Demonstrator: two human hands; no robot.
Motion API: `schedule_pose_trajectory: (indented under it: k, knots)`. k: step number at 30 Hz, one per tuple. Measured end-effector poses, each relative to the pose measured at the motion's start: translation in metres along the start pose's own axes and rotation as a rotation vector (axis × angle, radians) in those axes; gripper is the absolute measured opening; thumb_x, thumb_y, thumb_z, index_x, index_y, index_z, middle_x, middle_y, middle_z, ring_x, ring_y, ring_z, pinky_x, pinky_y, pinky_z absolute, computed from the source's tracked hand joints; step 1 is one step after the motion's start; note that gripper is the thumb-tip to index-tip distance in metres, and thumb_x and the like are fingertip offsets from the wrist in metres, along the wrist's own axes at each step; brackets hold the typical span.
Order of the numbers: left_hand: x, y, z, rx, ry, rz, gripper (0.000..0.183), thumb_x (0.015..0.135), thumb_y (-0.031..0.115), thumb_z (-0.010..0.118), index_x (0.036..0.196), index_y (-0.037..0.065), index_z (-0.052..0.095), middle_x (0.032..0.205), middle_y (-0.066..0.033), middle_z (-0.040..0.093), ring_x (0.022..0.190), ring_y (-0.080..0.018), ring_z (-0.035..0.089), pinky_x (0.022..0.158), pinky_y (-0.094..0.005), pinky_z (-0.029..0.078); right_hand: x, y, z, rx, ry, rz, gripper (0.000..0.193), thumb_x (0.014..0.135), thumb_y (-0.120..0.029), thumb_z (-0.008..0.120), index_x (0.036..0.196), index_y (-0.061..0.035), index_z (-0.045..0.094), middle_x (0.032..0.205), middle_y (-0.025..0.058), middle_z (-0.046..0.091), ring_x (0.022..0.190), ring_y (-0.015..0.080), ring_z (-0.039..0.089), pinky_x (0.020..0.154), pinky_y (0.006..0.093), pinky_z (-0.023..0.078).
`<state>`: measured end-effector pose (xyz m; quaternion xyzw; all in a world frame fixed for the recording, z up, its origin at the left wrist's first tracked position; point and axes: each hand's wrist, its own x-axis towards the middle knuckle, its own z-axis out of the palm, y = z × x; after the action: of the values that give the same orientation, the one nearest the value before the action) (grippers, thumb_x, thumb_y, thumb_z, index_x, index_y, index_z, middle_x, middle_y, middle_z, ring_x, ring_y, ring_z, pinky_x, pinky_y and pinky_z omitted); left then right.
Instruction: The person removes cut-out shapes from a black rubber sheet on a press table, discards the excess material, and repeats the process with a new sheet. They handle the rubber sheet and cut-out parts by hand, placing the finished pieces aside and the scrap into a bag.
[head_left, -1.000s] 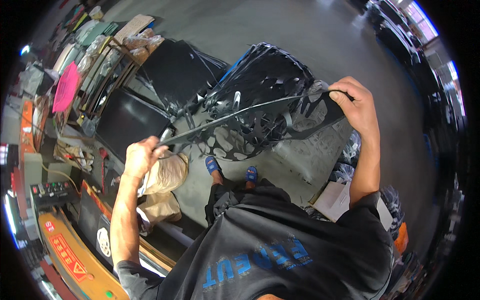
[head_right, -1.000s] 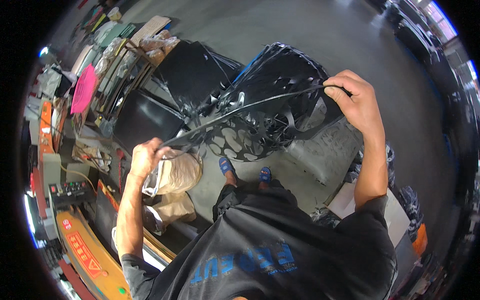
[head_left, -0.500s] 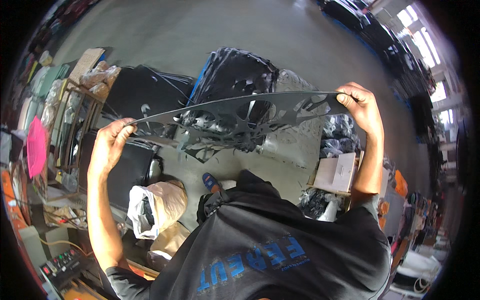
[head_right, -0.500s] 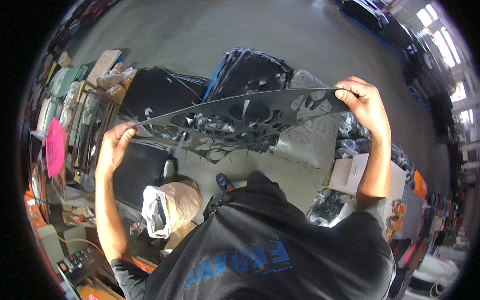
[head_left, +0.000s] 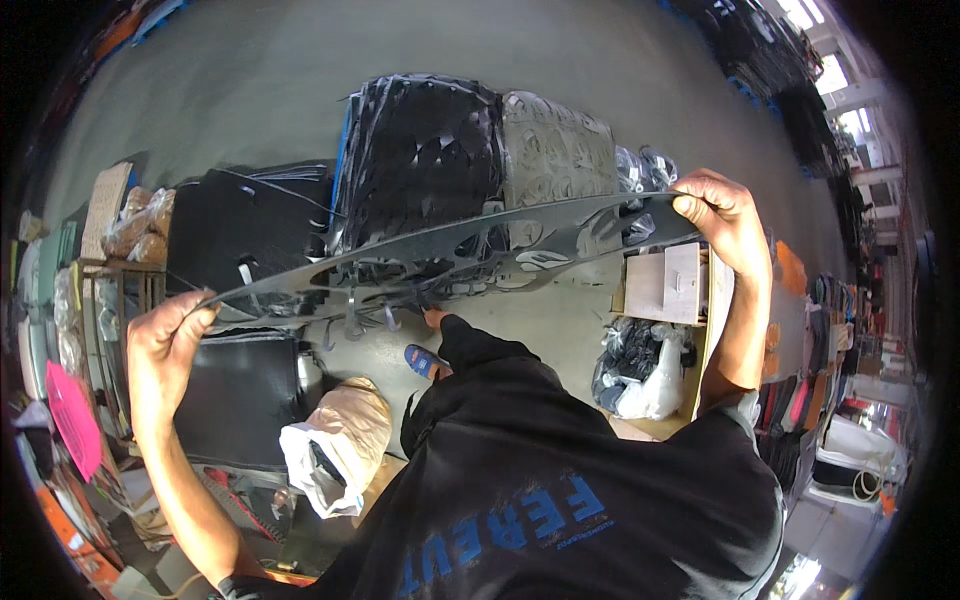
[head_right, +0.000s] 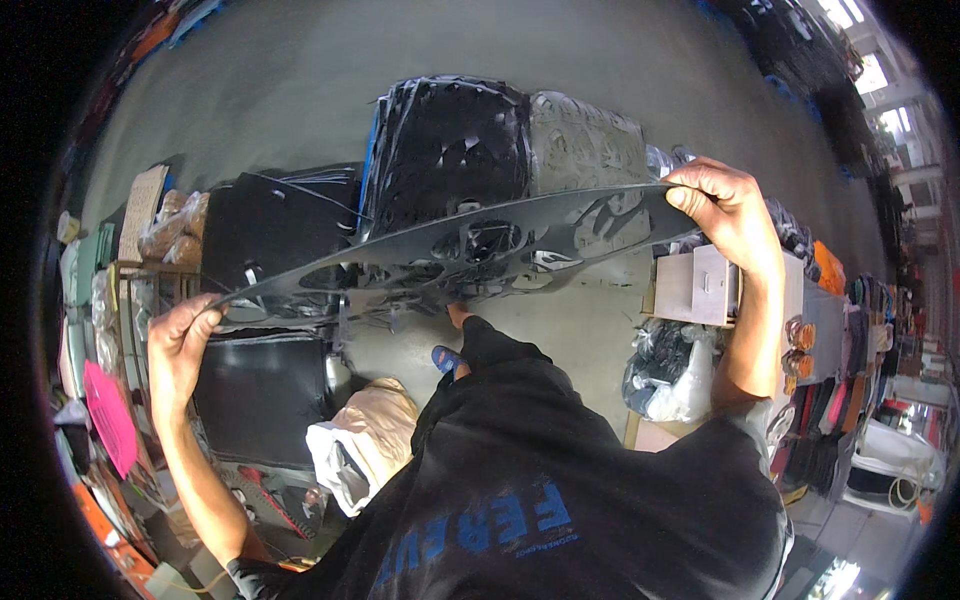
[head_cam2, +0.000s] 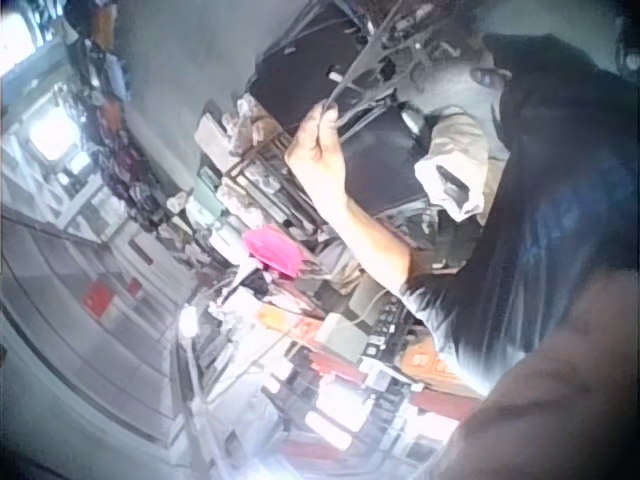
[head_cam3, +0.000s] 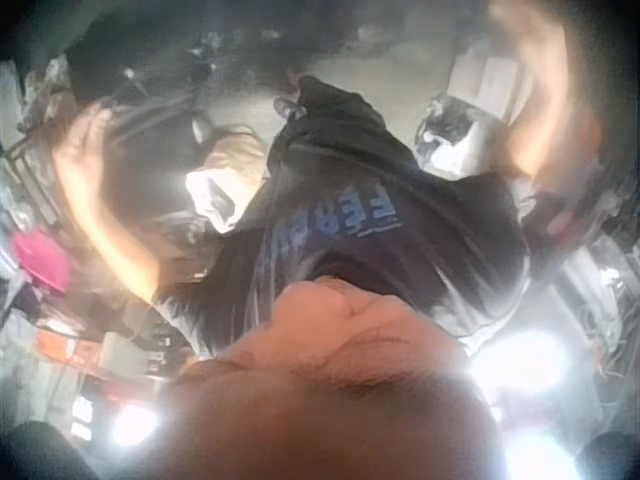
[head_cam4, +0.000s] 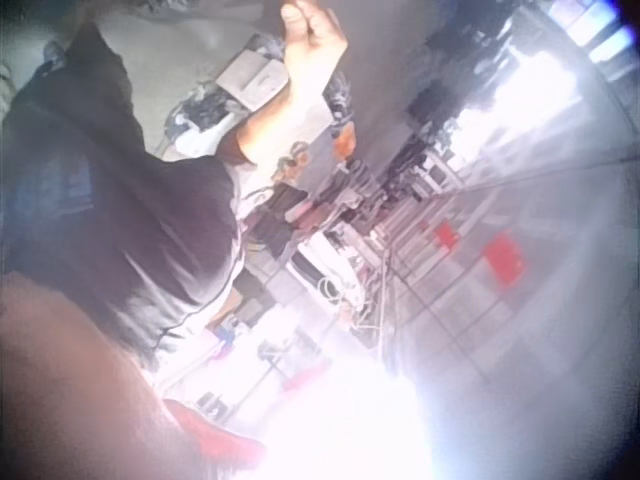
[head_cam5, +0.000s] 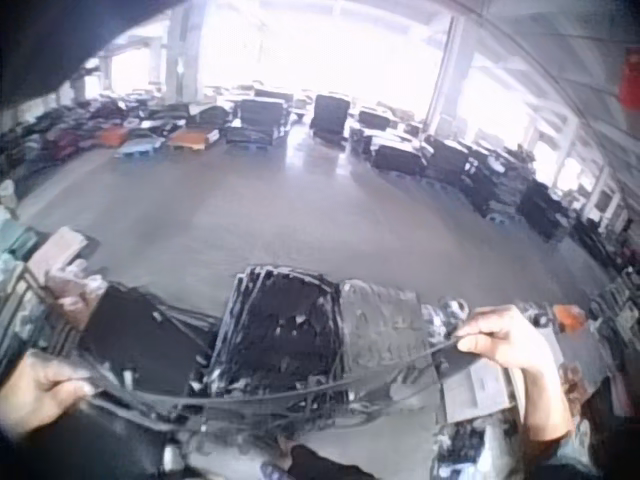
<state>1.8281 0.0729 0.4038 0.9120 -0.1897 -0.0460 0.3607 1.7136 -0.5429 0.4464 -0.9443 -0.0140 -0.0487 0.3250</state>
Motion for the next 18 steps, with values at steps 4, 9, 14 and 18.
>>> schedule_pose_trajectory:
  k: [4,9,14,18]
  knots:
    - [0.061,-0.007,-0.014,-0.038,-0.092,-0.027,0.024,0.1,0.015,0.078,0.115,-0.004,0.078,0.1,-0.0088,0.08,0.089,-0.0154,0.072,0.083,-0.0295,0.056,0.023,0.031,-0.006,0.029,0.007,0.018,0.022,0.095,-0.015,0.081,0.107,0.0037,0.078,0.093,0.0081,0.073,0.088,0.0166,0.068,0.08,0.0309,0.054]
    - [0.247,-0.032,0.001,-0.039,-0.165,-0.056,0.022,0.102,0.015,0.074,0.111,-0.005,0.077,0.09,-0.004,0.074,0.078,-0.0096,0.064,0.072,-0.0263,0.053,0.145,0.101,0.003,-0.047,0.045,0.026,0.018,0.097,-0.013,0.079,0.104,0.0034,0.076,0.089,0.0058,0.072,0.083,0.0154,0.067,0.077,0.0319,0.053]
    - [0.51,-0.1,0.098,0.325,0.179,0.124,0.054,0.104,0.037,0.068,0.144,0.001,0.064,0.132,-0.0264,0.073,0.119,-0.0352,0.073,0.1,-0.0403,0.056,0.377,0.219,0.04,-0.464,0.03,0.226,0.045,0.107,-0.04,0.066,0.111,0.0039,0.074,0.09,0.008,0.07,0.087,0.0151,0.064,0.083,0.0329,0.053]
    - [0.522,-0.196,0.191,0.318,-0.138,-0.053,0.066,0.106,0.043,0.062,0.154,-0.001,0.054,0.153,-0.029,0.058,0.145,-0.0421,0.055,0.12,-0.0464,0.044,0.415,0.296,0.103,-0.063,0.185,0.206,0.069,0.102,-0.042,0.072,0.15,0.0041,0.055,0.13,0.022,0.074,0.118,0.0251,0.07,0.103,0.0401,0.055]
